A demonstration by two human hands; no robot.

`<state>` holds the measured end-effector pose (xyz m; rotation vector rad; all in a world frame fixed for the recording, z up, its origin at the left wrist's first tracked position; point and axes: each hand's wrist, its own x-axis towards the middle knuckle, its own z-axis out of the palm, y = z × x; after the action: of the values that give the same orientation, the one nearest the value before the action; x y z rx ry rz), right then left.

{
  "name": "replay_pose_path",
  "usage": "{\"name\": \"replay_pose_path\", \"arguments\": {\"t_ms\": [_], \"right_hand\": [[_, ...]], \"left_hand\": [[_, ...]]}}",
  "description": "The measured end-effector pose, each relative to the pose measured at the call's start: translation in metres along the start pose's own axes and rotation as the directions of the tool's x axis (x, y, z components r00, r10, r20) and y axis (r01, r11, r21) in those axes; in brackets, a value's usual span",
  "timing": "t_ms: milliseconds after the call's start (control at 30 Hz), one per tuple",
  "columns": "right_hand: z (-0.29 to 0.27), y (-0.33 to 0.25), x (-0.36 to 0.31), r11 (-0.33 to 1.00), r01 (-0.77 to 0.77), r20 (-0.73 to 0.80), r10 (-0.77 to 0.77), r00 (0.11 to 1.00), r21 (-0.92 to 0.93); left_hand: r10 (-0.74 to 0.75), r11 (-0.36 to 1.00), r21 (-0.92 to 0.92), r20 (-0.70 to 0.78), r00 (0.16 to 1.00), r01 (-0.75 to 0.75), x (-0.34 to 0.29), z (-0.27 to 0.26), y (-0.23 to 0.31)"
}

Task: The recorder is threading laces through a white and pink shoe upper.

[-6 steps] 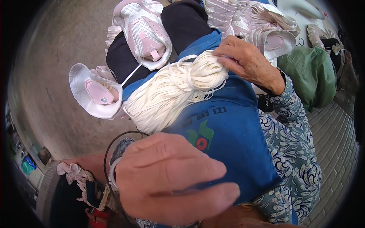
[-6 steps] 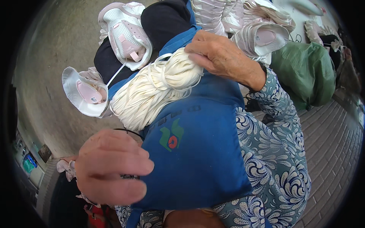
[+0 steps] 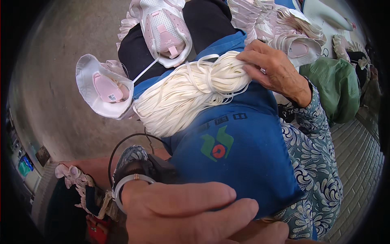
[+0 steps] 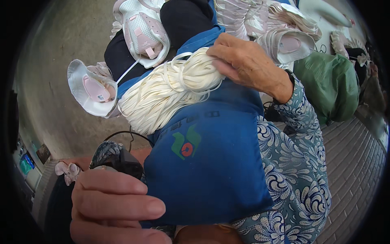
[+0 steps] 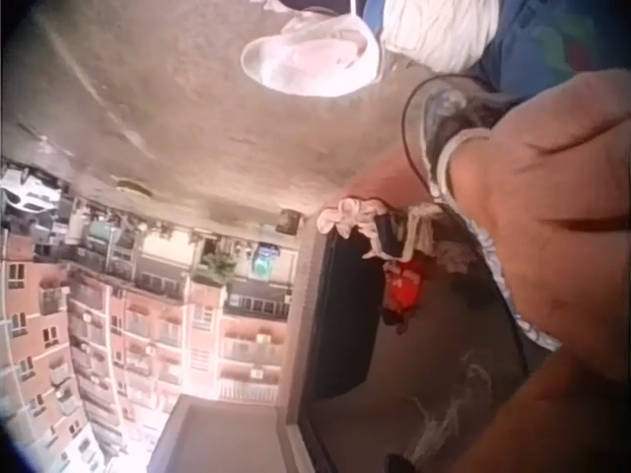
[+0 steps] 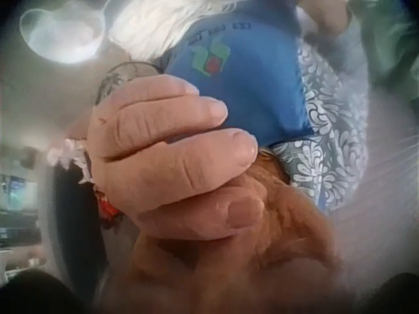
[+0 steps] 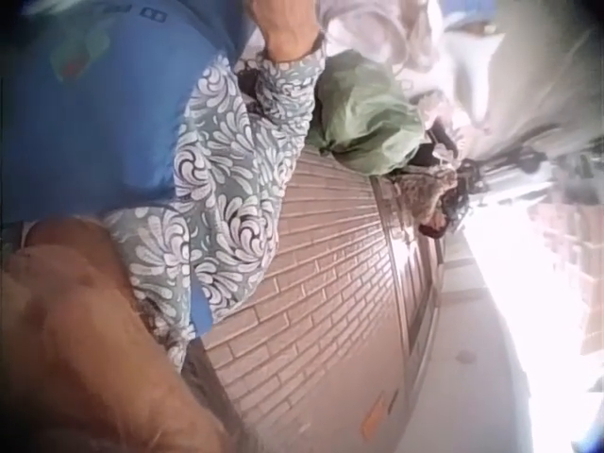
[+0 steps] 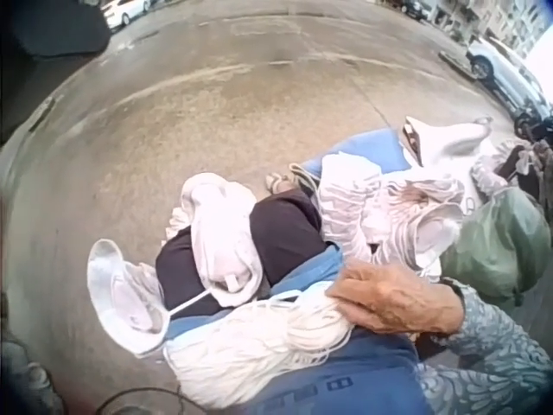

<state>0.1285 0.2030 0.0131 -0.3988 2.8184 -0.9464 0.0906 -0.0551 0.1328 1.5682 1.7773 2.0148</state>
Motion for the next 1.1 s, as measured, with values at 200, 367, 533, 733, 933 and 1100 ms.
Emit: {"name": "replay_pose_path", "arguments": {"t_ms": [200,367,533,733,933,1100], "right_hand": [[0.000,-0.004,0.003,0.995,0.014,0.029,-0.011,1.000,-0.102],[0.004,-0.007,0.011,0.997,0.022,-0.054,-0.025,0.998,-0.069],[0.001,-0.010,0.011,0.850,-0.333,0.029,0.352,0.935,0.409],[-0.022,0.024,0.002,0.377,-0.488,0.208,0.584,0.785,0.787],[-0.085,0.116,-0.040,-0.021,-0.105,0.098,0.569,0.816,0.994],[-0.208,0.193,-0.094,0.287,0.003,-0.271,0.899,0.344,0.958]], "left_hand": [[-0.009,1.000,-0.021,0.049,0.999,0.010,-0.002,0.004,0.004],[-0.014,0.999,-0.044,0.043,0.999,0.016,-0.005,0.006,0.010],[-0.004,0.997,-0.078,0.031,1.000,0.007,-0.007,0.015,0.015],[0.008,0.991,-0.137,0.004,1.000,-0.007,-0.007,0.022,0.016],[-0.021,0.991,-0.133,0.012,1.000,0.023,-0.010,0.019,0.011],[-0.054,0.995,-0.080,0.041,0.998,0.057,-0.012,0.004,0.008]]}}
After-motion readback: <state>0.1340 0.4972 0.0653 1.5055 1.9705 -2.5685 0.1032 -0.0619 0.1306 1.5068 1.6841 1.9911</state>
